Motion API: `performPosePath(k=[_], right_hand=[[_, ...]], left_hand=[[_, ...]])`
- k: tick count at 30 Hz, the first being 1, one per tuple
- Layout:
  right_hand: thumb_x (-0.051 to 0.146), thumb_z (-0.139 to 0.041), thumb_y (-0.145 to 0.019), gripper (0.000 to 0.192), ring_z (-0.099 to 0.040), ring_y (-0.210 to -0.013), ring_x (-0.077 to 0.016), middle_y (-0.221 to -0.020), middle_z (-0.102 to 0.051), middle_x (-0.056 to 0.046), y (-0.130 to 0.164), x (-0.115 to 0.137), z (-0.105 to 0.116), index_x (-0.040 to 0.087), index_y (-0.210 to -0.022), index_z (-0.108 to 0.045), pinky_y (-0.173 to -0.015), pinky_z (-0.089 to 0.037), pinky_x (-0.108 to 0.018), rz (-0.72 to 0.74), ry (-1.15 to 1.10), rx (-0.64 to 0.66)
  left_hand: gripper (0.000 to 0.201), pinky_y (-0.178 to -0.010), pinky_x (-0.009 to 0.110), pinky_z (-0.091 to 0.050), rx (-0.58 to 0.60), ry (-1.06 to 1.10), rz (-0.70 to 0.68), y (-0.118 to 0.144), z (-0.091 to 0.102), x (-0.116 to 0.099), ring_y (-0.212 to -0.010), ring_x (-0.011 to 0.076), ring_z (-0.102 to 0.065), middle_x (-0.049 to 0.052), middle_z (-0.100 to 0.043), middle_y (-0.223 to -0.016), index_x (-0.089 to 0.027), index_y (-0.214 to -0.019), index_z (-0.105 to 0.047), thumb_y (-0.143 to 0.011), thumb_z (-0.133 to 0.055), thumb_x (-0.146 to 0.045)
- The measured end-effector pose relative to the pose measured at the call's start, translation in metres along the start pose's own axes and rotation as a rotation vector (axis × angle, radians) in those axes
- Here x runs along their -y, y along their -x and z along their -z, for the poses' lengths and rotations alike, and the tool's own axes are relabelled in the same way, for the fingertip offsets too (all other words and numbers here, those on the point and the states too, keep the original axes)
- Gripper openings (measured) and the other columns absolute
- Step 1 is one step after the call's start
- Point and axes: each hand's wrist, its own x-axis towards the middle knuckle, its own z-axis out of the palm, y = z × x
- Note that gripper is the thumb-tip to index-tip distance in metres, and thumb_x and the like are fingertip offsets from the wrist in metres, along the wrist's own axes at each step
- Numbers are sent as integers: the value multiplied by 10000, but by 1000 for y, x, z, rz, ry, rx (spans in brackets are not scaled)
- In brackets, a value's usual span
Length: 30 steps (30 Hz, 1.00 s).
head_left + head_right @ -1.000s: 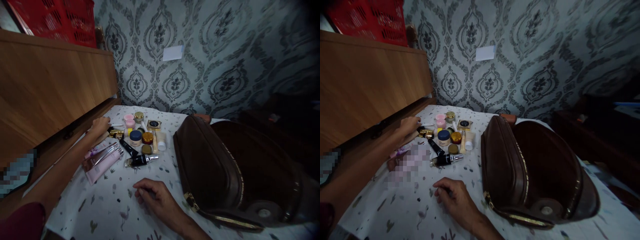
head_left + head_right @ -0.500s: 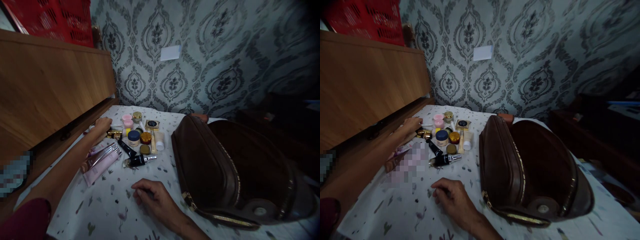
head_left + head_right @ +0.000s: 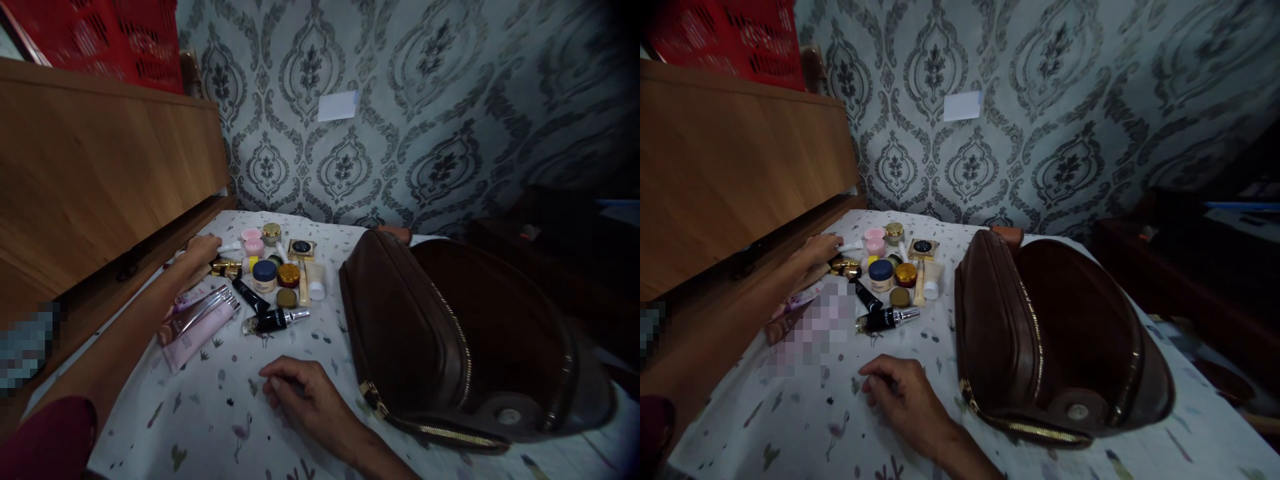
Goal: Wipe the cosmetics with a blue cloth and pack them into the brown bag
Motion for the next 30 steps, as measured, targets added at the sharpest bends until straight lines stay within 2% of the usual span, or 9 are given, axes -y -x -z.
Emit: performPosePath(k=[6, 9, 11, 14, 18, 22, 27, 30], right_hand=[[244, -513, -901, 244, -620, -671, -97, -843, -702, -54, -1, 0, 1, 146, -1027, -698, -570, -449, -203, -17, -6, 11], [249, -513, -903, 244, -610, -665, -96, -833, -699, -51, -1, 1, 0, 146, -1020, -700, -568, -447, -200, -28, -12, 4], [255, -514, -904, 241, -607, -662, -96, -823, -695, -49, -1, 2, 0, 145, -1005, -703, -571, -450, -201, -28, -11, -4], [259, -517, -901, 241, -609, -663, -96, -824, -692, -49, -1, 0, 0, 144, -1006, -701, -568, -452, -198, -21, -9, 5], [268, -528, -900, 239, -610, -665, -93, -842, -696, -48, -1, -3, 1, 155, -1023, -699, -566, -458, -194, -31, -14, 9], [253, -529, -895, 241, -599, -653, -95, -847, -698, -56, -1, -1, 0, 152, -1027, -702, -526, -442, -185, -71, -18, 12], [221, -537, -888, 226, -611, -668, -86, -853, -703, -46, -1, 4, 0, 157, -1031, -700, -581, -459, -192, -62, -17, 22], [218, -527, -886, 224, -617, -668, -91, -841, -703, -43, 0, 5, 0, 160, -1014, -702, -565, -450, -191, -60, -16, 11]], left_hand=[[346, -966, 484, -510, -66, 38, 43, 5, -2, -2, -1123, 243, -611, 103, -617, -1266, -168, -1218, -608, -954, -584, -390], [352, -950, 471, -499, -120, 65, 62, 4, -1, -6, -1126, 276, -618, 128, -611, -1291, -185, -1262, -599, -974, -512, -368], [365, -927, 430, -496, -153, 87, 51, 4, 2, -12, -1141, 299, -620, 130, -609, -1304, -216, -1280, -600, -977, -458, -361], [418, -915, 371, -485, -173, 123, -12, 3, 9, -29, -1157, 291, -617, 103, -616, -1303, -263, -1296, -589, -987, -384, -455], [550, -910, 374, -479, -150, 159, -63, 2, 14, -58, -1137, 299, -627, 115, -625, -1288, -259, -1317, -564, -956, -348, -613], [620, -905, 384, -480, -89, 175, -40, -3, 16, -77, -1144, 322, -624, 148, -643, -1272, -212, -1260, -586, -882, -441, -682], [608, -876, 388, -491, -36, 233, -8, -9, 19, -80, -1151, 338, -623, 160, -657, -1276, -187, -1221, -597, -828, -528, -646], [610, -860, 376, -493, -50, 286, 0, -9, 16, -75, -1157, 334, -620, 148, -657, -1286, -194, -1220, -598, -814, -534, -645]])
